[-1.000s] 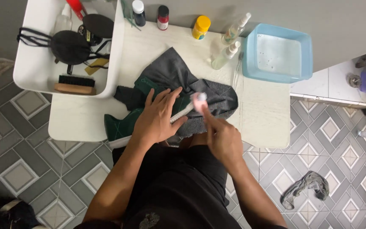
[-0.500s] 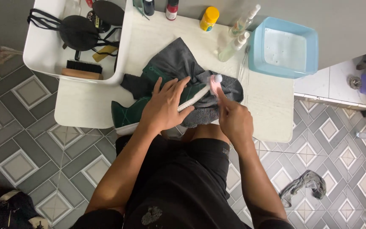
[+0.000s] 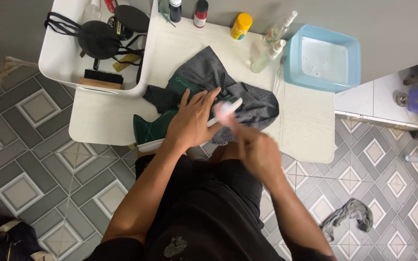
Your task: The person cleans a green sneaker placed on a white table. They wipe the shoe with a dark cloth, apply liquid from a spray bottle, and scrub the surface with a pink toothbrush. The person repeatedly dips the brush into a blue water tray and wipes the shoe with the cloth.
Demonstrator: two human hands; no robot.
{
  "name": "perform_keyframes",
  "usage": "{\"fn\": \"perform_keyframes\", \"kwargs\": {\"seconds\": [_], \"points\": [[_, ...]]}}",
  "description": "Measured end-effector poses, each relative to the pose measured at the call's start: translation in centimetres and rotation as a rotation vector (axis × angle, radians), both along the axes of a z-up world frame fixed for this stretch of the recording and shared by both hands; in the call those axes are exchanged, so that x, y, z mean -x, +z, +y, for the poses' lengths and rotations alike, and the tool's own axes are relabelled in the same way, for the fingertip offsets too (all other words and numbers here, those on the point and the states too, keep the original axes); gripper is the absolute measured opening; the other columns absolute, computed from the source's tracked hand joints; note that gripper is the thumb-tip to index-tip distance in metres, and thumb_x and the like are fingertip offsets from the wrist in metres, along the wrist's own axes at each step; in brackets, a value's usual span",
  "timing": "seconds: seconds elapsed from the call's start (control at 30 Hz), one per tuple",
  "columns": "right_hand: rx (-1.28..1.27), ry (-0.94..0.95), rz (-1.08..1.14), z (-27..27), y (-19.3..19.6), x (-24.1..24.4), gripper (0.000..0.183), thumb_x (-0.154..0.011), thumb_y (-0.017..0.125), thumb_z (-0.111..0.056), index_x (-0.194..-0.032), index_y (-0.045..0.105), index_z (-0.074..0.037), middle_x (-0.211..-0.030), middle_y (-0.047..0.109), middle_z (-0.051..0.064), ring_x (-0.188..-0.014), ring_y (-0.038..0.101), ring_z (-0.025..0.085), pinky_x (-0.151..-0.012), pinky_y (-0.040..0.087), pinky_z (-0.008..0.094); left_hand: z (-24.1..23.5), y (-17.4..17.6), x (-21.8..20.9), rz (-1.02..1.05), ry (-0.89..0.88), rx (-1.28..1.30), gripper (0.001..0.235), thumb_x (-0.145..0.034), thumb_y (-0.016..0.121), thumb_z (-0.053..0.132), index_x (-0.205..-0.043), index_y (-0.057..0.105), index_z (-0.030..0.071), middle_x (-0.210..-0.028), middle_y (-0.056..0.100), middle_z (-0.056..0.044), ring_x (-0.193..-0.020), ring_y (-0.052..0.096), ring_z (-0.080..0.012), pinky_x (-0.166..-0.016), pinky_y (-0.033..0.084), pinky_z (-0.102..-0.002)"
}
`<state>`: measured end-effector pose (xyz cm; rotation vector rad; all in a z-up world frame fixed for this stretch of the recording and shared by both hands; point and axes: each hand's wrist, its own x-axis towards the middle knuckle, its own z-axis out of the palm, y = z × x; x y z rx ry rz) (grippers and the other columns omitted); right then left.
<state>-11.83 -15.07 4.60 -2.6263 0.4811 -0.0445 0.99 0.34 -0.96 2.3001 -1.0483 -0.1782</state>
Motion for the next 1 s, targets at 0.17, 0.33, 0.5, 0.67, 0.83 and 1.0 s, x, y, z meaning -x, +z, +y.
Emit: {"fn": "perform_keyframes", "kwargs": {"seconds": [0.17,0.33,0.5,0.67,0.83,1.0], "points": [[0.082,-0.061,0.012,-1.1,-1.2,-0.2,0.039,-0.098,0.058,-0.022,-0.133,0.07,-0.032,-0.088,0.075,0.019,-0.083,0.072,0.045,-0.075,0.058,0.058,0.1,-0.3,0.2,0.024,-0.006,0.008,0.079,-0.093,0.068,0.035,-0.158,0.035,0.006,-0.135,0.066,-0.019,-0.138,0.052,-0.0399,-0.119,0.02,-0.07],[0.064,0.008,0.083,-1.7,-2.0,-0.1,0.023,-0.092,0.064,-0.03,-0.101,0.081,-0.041,-0.067,0.073,-0.003,-0.067,0.075,0.024,-0.064,0.061,0.038,0.0,-0.6,-0.2,-0.011,0.006,0.015,0.081,-0.091,0.072,0.033,-0.158,0.035,0.007,-0.134,0.067,-0.019,-0.137,0.054,-0.0397,-0.119,0.022,-0.069],[0.094,-0.055,0.031,0.2,0.4,0.1,0.036,-0.096,0.061,-0.018,-0.127,0.075,-0.03,-0.079,0.077,0.011,-0.075,0.077,0.03,-0.067,0.061,0.044,0.0,-0.2,0.5,0.0,0.01,0.03,0.077,-0.093,0.07,0.036,-0.157,0.039,0.005,-0.133,0.067,-0.019,-0.136,0.054,-0.0395,-0.118,0.022,-0.069],[0.045,-0.037,-0.017,-1.9,0.1,-0.6,0.027,-0.1,0.059,-0.02,-0.122,0.075,-0.024,-0.078,0.075,0.017,-0.07,0.074,0.035,-0.064,0.058,0.047,-0.2,-0.3,0.0,-0.018,0.004,0.019,0.08,-0.092,0.071,0.035,-0.158,0.037,0.006,-0.132,0.068,-0.019,-0.136,0.055,-0.0391,-0.118,0.023,-0.069],[0.058,-0.04,-0.003,-0.6,0.4,0.1,0.036,-0.097,0.06,-0.014,-0.127,0.075,-0.025,-0.077,0.077,0.017,-0.071,0.075,0.037,-0.063,0.059,0.048,-0.1,-0.2,0.3,-0.01,0.014,0.041,0.079,-0.092,0.071,0.035,-0.157,0.037,0.006,-0.131,0.068,-0.019,-0.135,0.055,-0.0398,-0.117,0.024,-0.071],[0.036,-0.041,-0.092,-3.8,-1.5,-1.0,0.037,-0.1,0.058,-0.014,-0.135,0.07,-0.018,-0.077,0.075,0.023,-0.057,0.071,0.037,-0.056,0.055,0.046,-0.1,-0.3,-0.1,-0.001,0.001,-0.004,0.08,-0.093,0.068,0.038,-0.158,0.035,0.006,-0.134,0.066,-0.018,-0.137,0.054,-0.0395,-0.117,0.023,-0.07]]}}
